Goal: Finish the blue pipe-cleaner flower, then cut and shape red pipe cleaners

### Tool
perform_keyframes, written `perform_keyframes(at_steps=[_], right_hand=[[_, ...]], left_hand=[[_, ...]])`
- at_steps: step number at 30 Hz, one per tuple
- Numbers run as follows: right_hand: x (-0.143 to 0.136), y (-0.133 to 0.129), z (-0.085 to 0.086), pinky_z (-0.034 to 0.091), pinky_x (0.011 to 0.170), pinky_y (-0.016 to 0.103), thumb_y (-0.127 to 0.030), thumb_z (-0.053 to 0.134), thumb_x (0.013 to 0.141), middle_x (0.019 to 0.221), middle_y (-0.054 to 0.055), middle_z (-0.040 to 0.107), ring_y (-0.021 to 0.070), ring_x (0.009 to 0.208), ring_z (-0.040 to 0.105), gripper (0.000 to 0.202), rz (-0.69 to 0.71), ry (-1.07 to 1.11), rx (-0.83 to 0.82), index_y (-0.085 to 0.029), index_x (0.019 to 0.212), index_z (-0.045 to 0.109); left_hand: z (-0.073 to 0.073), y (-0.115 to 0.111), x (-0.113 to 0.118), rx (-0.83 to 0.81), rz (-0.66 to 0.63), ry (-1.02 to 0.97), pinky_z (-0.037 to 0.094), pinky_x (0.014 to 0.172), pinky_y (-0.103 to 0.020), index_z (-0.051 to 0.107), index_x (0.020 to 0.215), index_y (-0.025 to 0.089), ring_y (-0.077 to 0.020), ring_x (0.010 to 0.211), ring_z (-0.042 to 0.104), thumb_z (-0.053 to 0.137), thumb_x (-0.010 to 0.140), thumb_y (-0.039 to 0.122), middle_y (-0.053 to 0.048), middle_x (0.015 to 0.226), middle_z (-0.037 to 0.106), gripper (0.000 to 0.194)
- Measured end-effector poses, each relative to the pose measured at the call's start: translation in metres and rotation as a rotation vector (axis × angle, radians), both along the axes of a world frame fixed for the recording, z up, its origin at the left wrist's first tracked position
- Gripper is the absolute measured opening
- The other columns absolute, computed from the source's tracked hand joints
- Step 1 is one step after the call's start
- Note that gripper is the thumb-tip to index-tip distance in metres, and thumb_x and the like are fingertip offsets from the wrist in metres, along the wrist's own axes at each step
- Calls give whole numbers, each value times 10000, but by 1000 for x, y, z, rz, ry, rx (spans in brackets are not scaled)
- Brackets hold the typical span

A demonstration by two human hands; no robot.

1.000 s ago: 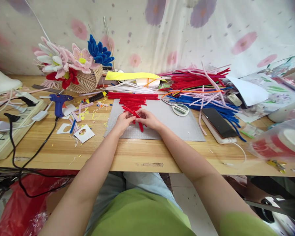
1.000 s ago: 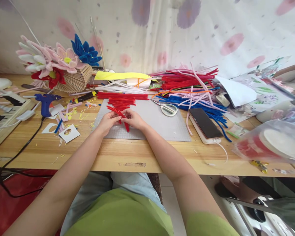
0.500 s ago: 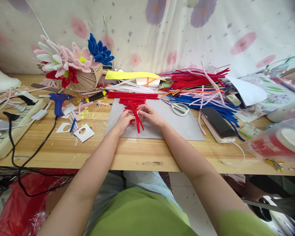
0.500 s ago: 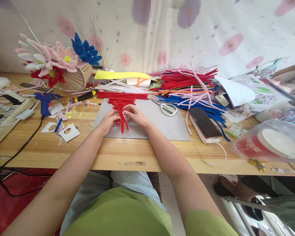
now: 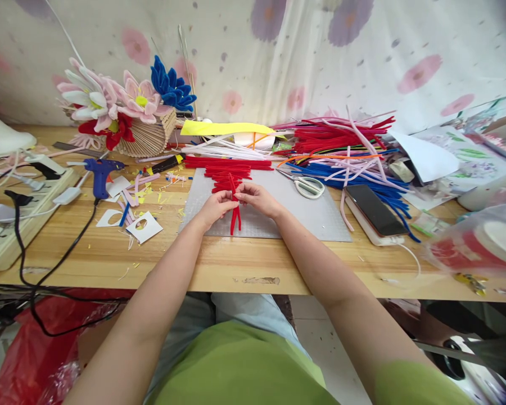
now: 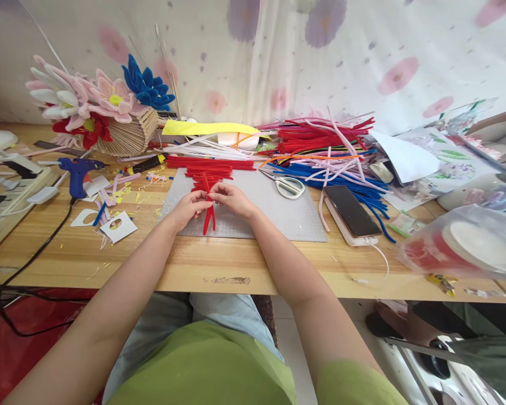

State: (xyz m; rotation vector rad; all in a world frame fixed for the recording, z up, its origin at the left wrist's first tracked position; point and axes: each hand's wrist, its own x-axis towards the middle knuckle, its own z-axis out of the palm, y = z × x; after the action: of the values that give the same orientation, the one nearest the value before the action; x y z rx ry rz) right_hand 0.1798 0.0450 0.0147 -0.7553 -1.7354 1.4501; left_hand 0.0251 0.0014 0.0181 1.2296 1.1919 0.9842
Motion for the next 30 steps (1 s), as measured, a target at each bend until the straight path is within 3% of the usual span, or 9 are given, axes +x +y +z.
perform_keyframes(at_steps=[4, 8, 11, 13, 16, 20, 25, 30], right_hand=[[-5, 6, -8, 355, 459, 203, -480, 683, 691, 551, -54, 486, 68, 487, 418, 342, -153, -91, -53, -185, 668, 514], [-10, 11, -10, 343, 423, 202, -421, 641, 770, 505, -52, 486, 66, 430, 401, 318, -270, -181, -124, -193, 637, 463], [-12, 11, -8, 346, 426, 209, -388, 637, 784, 512, -47, 486, 78, 446, 420, 306, -320, -189, -110, -198, 634, 449], [-13, 11, -8, 372, 453, 212, -384, 645, 773, 547, -46, 489, 86, 488, 451, 304, -333, -144, -99, -201, 643, 441], [-16, 10, -9, 411, 517, 214, -383, 656, 750, 601, -52, 483, 84, 556, 475, 302, -305, -48, -79, -200, 654, 435], [-18, 6, -9, 412, 543, 207, -405, 667, 722, 605, -67, 477, 72, 564, 467, 313, -231, 25, -88, -202, 680, 433], [-13, -1, -6, 461, 593, 231, -451, 675, 697, 713, -54, 578, 91, 633, 553, 336, -78, 127, -175, -210, 821, 477], [-11, 1, -13, 458, 609, 229, -348, 724, 639, 767, -25, 629, 98, 670, 585, 322, -80, 76, -112, -192, 827, 513]], left_hand=[[-10, 4, 0, 254, 130, 271, 416, 633, -240, 522, 762, 194, -114, 666, 542, 665, 630, 227, 10, 750, 603, 197], [-9, 2, 7, 415, 281, 676, 412, 728, -285, 542, 836, 236, -179, 817, 589, 645, 719, 248, -22, 850, 641, 156], [-6, 0, 14, 432, 338, 744, 405, 731, -291, 524, 964, 240, -200, 855, 607, 633, 744, 238, -36, 900, 646, 246], [-6, 0, 17, 427, 345, 718, 405, 717, -284, 508, 1013, 238, -192, 834, 610, 635, 747, 245, -33, 914, 642, 295], [-10, 2, 16, 420, 330, 636, 410, 698, -268, 537, 934, 230, -165, 785, 594, 640, 741, 261, -19, 873, 632, 221], [-17, 9, 13, 397, 322, 364, 440, 692, -252, 559, 838, 196, -131, 738, 575, 656, 705, 248, -4, 790, 615, 173], [-11, 13, 12, 159, 369, -95, 488, 572, -244, 526, 819, 177, -97, 573, 568, 595, 733, 227, 30, 693, 581, 121], [-4, 10, 10, 58, 388, -205, 497, 557, -249, 514, 776, 166, -109, 566, 593, 613, 705, 200, 35, 642, 588, 127]])
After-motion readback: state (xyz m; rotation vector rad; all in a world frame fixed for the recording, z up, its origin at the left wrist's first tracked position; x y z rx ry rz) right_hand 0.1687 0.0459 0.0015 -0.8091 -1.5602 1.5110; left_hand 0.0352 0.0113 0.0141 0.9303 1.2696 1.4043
